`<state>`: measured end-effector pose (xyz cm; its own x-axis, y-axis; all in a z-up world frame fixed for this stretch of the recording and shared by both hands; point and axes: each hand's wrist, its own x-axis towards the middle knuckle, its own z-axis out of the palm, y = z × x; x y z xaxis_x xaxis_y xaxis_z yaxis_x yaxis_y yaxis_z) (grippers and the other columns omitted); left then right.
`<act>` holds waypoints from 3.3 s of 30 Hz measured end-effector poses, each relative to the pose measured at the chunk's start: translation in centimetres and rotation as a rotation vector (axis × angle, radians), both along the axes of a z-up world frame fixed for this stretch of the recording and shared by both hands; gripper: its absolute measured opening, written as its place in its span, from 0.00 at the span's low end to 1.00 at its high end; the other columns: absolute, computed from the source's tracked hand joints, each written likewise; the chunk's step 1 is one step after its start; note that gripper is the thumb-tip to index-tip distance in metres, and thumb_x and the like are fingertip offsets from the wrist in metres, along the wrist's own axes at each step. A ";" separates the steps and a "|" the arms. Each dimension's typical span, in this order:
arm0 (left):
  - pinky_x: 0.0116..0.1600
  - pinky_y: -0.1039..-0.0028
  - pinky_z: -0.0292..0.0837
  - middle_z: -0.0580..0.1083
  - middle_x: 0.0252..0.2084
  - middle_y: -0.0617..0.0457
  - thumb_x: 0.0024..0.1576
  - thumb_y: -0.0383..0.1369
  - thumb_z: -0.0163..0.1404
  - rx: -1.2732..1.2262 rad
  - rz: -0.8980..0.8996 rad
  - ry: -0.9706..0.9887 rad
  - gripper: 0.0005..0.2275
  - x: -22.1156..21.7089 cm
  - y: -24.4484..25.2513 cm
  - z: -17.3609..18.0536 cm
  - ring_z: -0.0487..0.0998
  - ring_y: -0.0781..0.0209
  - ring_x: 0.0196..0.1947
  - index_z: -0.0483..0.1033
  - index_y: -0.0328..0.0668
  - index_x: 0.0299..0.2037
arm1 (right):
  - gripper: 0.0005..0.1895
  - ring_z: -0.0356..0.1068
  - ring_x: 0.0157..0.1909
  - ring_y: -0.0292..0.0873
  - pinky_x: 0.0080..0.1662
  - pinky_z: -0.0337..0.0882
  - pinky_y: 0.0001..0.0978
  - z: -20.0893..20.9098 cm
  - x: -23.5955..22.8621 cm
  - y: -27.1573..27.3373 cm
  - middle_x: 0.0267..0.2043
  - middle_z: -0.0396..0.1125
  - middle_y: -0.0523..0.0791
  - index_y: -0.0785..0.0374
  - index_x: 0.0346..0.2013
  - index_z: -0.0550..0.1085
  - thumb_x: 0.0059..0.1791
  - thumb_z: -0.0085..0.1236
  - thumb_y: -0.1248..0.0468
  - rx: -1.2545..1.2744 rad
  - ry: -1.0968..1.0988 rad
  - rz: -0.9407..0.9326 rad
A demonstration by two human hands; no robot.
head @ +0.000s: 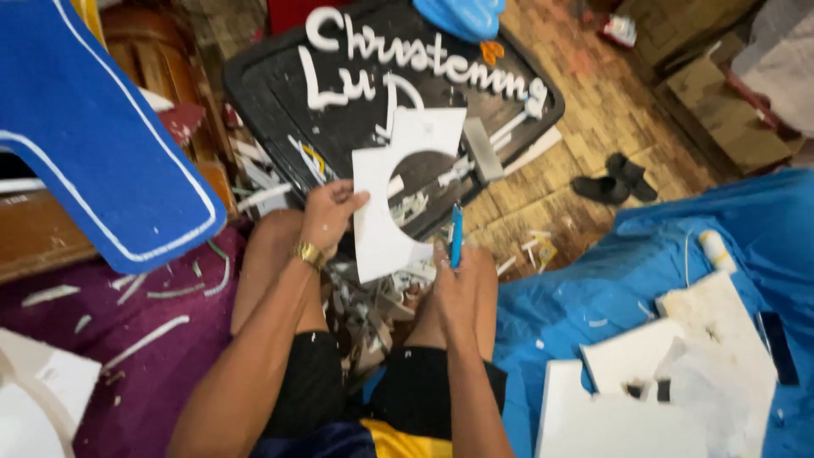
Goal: A person uses a utility knife to cut out and trim letters from white foam sheets on a workshop floor.
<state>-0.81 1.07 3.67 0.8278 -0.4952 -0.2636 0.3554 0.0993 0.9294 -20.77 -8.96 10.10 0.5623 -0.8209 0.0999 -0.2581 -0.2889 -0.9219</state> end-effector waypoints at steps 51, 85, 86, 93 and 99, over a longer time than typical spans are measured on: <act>0.49 0.63 0.76 0.80 0.40 0.51 0.54 0.38 0.59 0.690 0.090 -0.488 0.14 11.7 -4.8 -6.1 0.80 0.51 0.46 0.81 0.46 0.49 | 0.11 0.75 0.39 0.59 0.37 0.77 0.59 -14.2 10.1 -27.0 0.36 0.68 0.53 0.62 0.45 0.69 0.50 0.56 0.63 0.385 -0.043 -0.397; 0.42 0.46 0.80 0.78 0.45 0.33 0.57 0.40 0.52 -0.325 -0.187 0.832 0.16 -2.3 -0.3 3.2 0.80 0.35 0.42 0.77 0.31 0.43 | 0.25 0.71 0.46 0.66 0.45 0.72 0.63 8.1 1.1 -1.2 0.55 0.68 0.50 0.43 0.67 0.60 0.54 0.41 0.51 -0.448 0.562 0.490; 0.43 0.48 0.80 0.78 0.45 0.33 0.58 0.41 0.51 -0.315 -0.208 0.844 0.17 -2.2 -0.3 2.7 0.81 0.36 0.43 0.77 0.31 0.43 | 0.26 0.71 0.42 0.65 0.43 0.74 0.60 7.2 1.3 -1.8 0.54 0.64 0.47 0.40 0.67 0.58 0.53 0.39 0.53 -0.516 0.646 0.542; 0.43 0.46 0.80 0.76 0.46 0.30 0.58 0.38 0.52 -0.246 -0.182 0.882 0.16 -1.9 0.2 2.7 0.79 0.33 0.45 0.75 0.28 0.44 | 0.36 0.71 0.26 0.64 0.28 0.74 0.58 1.6 2.6 -6.3 0.40 0.60 0.52 0.43 0.69 0.57 0.45 0.44 0.63 -0.972 0.688 0.705; 0.43 0.44 0.80 0.76 0.46 0.30 0.59 0.37 0.52 -0.230 -0.165 0.882 0.17 -2.0 -0.4 1.4 0.79 0.32 0.45 0.73 0.26 0.46 | 0.28 0.74 0.29 0.62 0.29 0.75 0.58 3.7 2.6 -5.3 0.44 0.66 0.55 0.47 0.64 0.64 0.47 0.42 0.60 -1.008 0.721 0.756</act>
